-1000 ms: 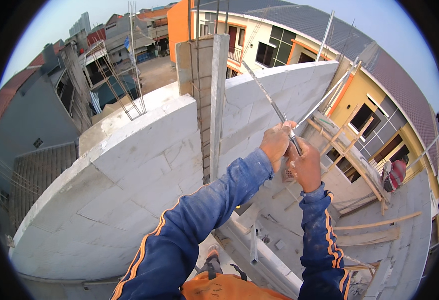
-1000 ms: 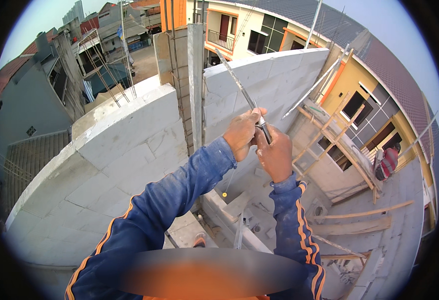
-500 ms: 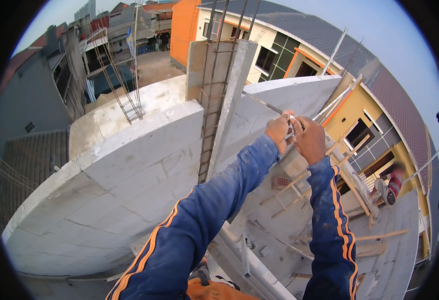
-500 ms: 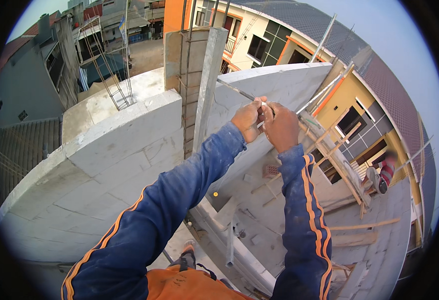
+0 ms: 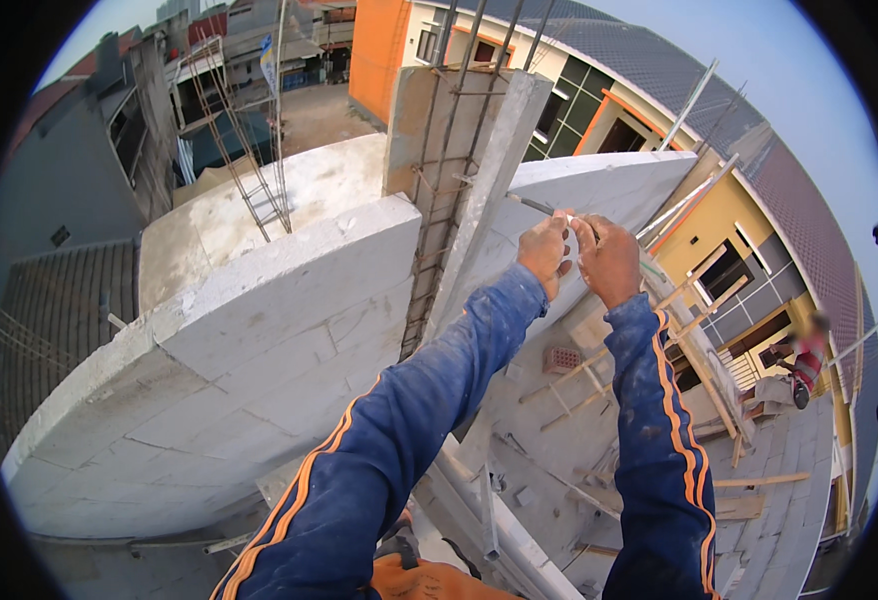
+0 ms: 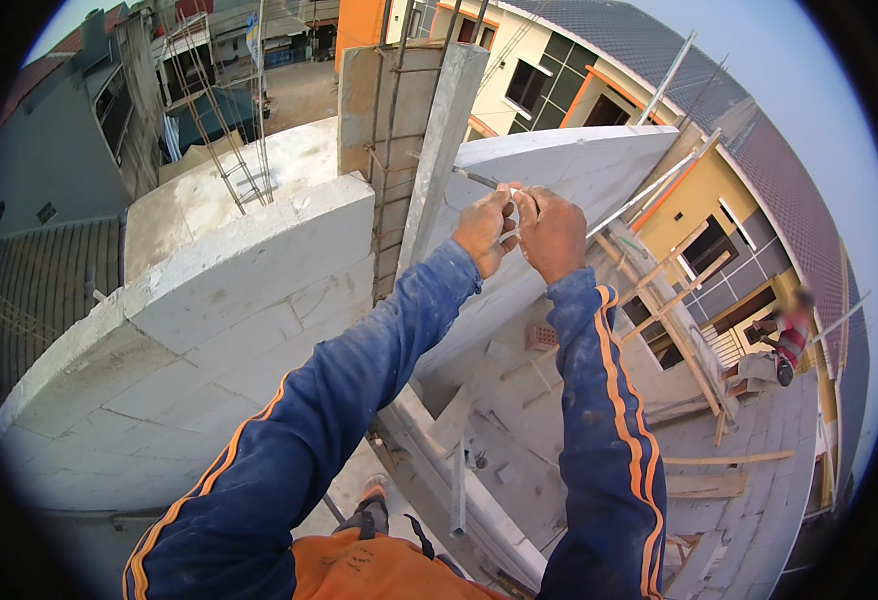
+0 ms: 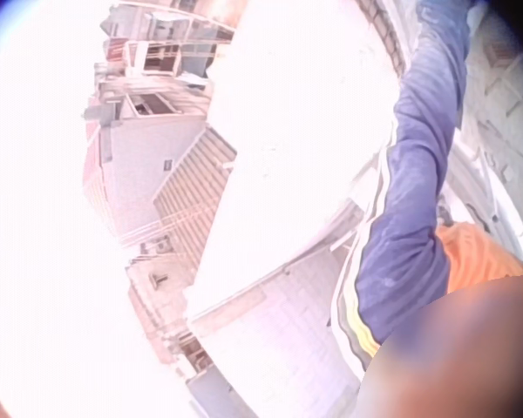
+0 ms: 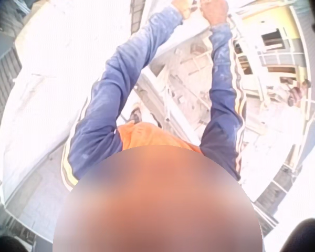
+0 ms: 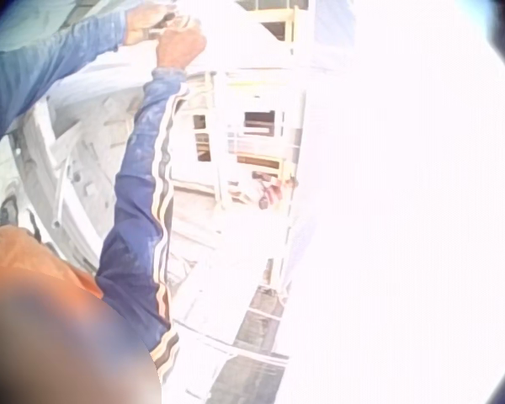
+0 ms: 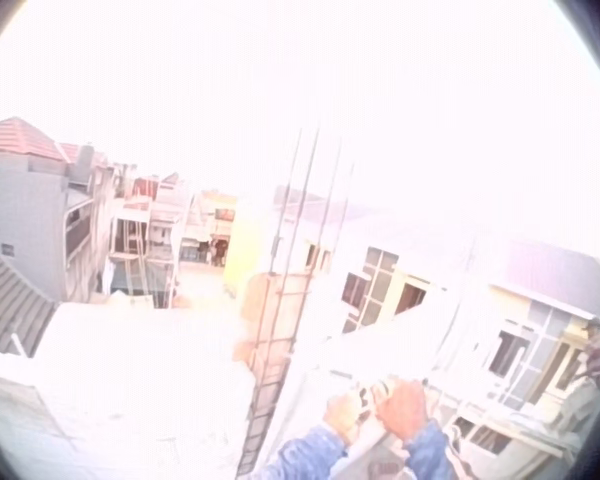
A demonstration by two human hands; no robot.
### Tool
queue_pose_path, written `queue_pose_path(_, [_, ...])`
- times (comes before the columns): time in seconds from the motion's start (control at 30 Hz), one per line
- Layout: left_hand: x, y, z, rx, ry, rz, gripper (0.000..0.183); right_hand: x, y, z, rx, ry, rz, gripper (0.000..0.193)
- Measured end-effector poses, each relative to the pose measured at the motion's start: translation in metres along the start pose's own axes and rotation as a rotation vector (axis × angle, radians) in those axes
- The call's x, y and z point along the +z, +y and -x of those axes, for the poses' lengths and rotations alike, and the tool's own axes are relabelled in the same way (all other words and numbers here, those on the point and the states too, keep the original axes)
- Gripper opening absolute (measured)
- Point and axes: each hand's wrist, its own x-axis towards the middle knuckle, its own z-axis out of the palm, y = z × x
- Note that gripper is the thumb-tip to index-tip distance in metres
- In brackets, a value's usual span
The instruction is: The person measures a metal scaffolding pole with a tape measure, then uses pliers to tighten wire ties around the pole and adjacent structure. The person repeats measuring and tightening at different heights while standing on the scaffolding platform.
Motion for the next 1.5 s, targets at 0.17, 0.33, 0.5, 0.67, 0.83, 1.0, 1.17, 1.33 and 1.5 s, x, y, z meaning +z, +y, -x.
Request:
queue_pose_path(0.17, [-0.015,0.001,-0.007,-0.025,0.035,0.006,0.029,0.022,0.007,0.0,-0.015,0.035,-0.03,0.028])
queue_pose_path(0.33, [-0.031,-0.003,-0.013,-0.02,0.078,-0.038,0.028,0.043,0.01,0.004,0.111,0.024,-0.105,0.031])
queue_pose_path(0.5, [-0.053,-0.014,-0.022,0.146,0.069,-0.274,0.039,0.043,0.022,0.001,0.097,-0.002,-0.097,0.032])
queue_pose_path(0.67, [-0.079,-0.034,-0.039,0.272,0.07,-0.596,0.034,0.043,0.031,-0.008,0.067,-0.011,-0.076,0.031])
queue_pose_path(0.83, [-0.094,-0.037,-0.047,0.414,0.145,-0.906,0.028,0.046,0.032,-0.007,0.095,0.019,-0.157,0.032])
queue_pose_path(1.0, [-0.109,-0.035,-0.048,0.506,0.164,-1.11,0.026,0.05,0.047,0.003,0.136,-0.082,-0.161,0.039])
queue_pose_path(1.17, [-0.117,-0.038,-0.055,0.541,0.138,-1.2,0.026,0.06,0.066,0.009,0.031,-0.117,-0.087,0.043])
queue_pose_path(1.33, [-0.119,-0.039,-0.06,0.543,0.189,-1.217,0.025,0.058,0.069,0.008,0.104,-0.186,-0.055,0.043])
queue_pose_path(1.5, [-0.118,-0.049,-0.058,0.546,0.253,-1.18,0.024,0.051,0.057,0.011,0.148,-0.271,0.042,0.043])
